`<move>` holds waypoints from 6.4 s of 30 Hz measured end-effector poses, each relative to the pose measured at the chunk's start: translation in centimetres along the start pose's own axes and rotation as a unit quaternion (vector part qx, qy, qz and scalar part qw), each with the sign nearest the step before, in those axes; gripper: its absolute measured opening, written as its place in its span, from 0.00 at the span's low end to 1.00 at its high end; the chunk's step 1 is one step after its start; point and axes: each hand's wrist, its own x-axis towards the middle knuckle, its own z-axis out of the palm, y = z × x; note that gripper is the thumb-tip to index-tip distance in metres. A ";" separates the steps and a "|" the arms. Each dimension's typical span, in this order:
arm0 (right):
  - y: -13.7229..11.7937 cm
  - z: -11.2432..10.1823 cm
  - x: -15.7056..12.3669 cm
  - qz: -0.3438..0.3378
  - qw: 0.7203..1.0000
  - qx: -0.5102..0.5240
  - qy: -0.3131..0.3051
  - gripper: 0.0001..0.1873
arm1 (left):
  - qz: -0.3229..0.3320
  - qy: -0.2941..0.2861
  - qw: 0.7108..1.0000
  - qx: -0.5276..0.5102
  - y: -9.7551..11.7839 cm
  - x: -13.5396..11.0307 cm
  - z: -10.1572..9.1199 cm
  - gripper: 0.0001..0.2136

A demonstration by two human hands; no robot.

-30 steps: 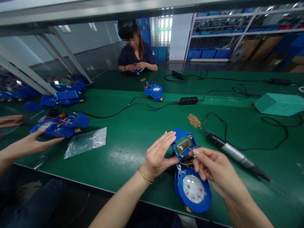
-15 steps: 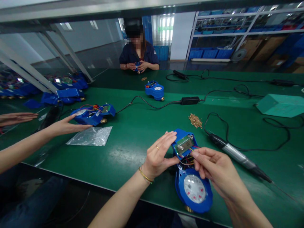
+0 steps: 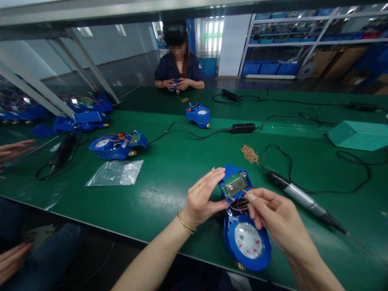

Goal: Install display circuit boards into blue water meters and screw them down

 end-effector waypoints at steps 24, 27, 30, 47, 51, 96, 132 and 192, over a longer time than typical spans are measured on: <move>1.1 0.0 -0.2 -0.018 0.999 -0.004 0.028 0.22 | -0.013 0.015 1.000 0.005 0.2 0.0 0.2 0.27; 1.0 0.0 -0.4 -0.034 0.998 -0.040 0.036 0.21 | -0.030 0.021 0.999 0.012 0.4 -0.1 0.2 0.28; 0.9 0.1 -0.5 -0.050 0.995 -0.064 0.052 0.20 | -0.058 0.021 0.998 0.019 0.5 -0.3 0.3 0.29; 2.0 0.5 -0.8 -0.032 0.993 -0.041 0.105 0.19 | -0.055 0.028 0.998 0.007 0.7 -0.3 0.3 0.27; 1.7 0.7 -0.8 -0.040 0.993 -0.045 0.105 0.19 | -0.043 0.034 0.998 0.006 0.6 -0.3 0.4 0.27; 2.2 1.1 -0.4 -0.484 0.644 -0.540 0.245 0.06 | -0.076 0.025 0.997 0.021 1.0 -0.8 0.8 0.27; 2.0 1.7 -0.7 -0.475 0.611 -0.563 0.289 0.08 | -0.105 0.047 0.993 0.025 1.7 -1.2 1.4 0.29; 2.7 0.5 -0.7 -0.508 0.583 -0.603 0.195 0.04 | -0.290 0.051 0.955 -0.033 3.2 -1.7 2.3 0.27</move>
